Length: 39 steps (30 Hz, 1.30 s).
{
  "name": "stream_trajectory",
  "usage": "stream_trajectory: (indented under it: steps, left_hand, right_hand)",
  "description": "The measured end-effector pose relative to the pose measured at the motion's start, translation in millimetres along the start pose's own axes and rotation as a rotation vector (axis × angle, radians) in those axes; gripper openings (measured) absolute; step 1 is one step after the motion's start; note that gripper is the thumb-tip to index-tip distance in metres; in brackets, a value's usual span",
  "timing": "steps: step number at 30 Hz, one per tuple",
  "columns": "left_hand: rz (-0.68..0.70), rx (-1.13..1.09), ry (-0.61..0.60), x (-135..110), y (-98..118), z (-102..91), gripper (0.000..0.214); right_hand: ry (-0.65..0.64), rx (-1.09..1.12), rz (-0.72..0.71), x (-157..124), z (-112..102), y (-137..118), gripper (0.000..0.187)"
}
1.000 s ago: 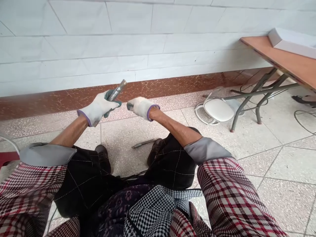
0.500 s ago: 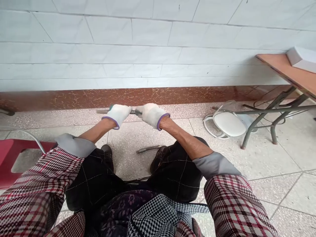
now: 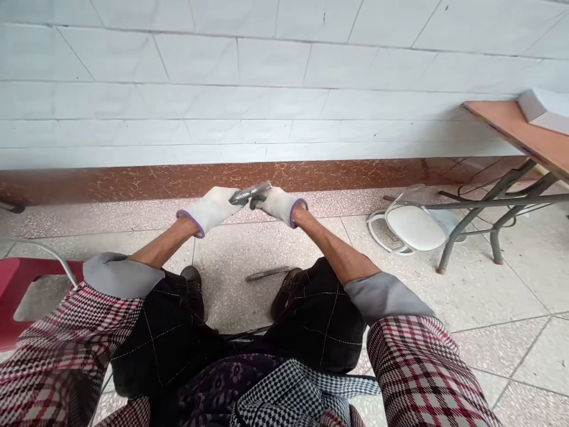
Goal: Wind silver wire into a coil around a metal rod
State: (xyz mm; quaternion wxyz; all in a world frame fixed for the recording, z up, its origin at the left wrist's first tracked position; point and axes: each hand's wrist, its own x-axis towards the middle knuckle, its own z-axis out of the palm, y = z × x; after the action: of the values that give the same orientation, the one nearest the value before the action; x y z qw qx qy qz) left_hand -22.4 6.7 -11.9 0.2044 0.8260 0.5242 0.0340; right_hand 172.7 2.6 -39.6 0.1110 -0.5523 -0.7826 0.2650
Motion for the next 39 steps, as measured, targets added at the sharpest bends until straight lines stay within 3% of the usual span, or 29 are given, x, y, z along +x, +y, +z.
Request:
stream_trajectory:
  steps: [3,8,13,16,19,23,27,30,34,36,39]
  left_hand:
    - [-0.084,0.057,0.048,8,-13,-1.9,0.030]
    - [-0.103,0.186,-0.004,13,-32,7.7,0.035]
    - [-0.178,-0.208,0.056,1,-24,-1.6,0.073]
    - [-0.209,-0.333,0.087,3,-20,-8.4,0.059]
    - [-0.183,-0.064,0.066,14,-25,-4.9,0.044]
    - [-0.083,0.424,-0.094,22,-27,7.9,0.047]
    - [0.029,0.434,-0.173,8,-13,10.5,0.049]
    - [0.109,0.196,-0.116,-10,-1,2.3,0.040]
    - [0.064,-0.116,-0.010,-22,3,-11.2,0.029]
    - [0.011,-0.108,0.050,-20,-2,-13.5,0.027]
    - [-0.019,0.072,0.069,-9,-13,-9.4,0.028]
  right_hand:
    - [-0.113,0.006,-0.052,-11,9,-25,0.022]
    - [-0.044,-0.158,-0.026,-30,-4,-40,0.023]
    - [0.038,-0.074,-0.040,-36,-22,-27,0.025]
    - [-0.031,-0.095,-0.045,-36,-15,-32,0.023]
    - [-0.091,-0.156,-0.058,-38,-10,-43,0.021]
    - [0.043,-0.149,0.003,-36,-26,-34,0.023]
    - [0.170,-0.035,0.015,-25,-41,-2,0.026]
    - [0.133,0.075,-0.012,-15,-35,10,0.025]
    - [0.027,0.035,0.013,-11,-11,-5,0.022]
    - [-0.027,-0.002,-0.008,-15,-1,-19,0.022]
    - [-0.065,-0.096,-0.061,-25,5,-42,0.022]
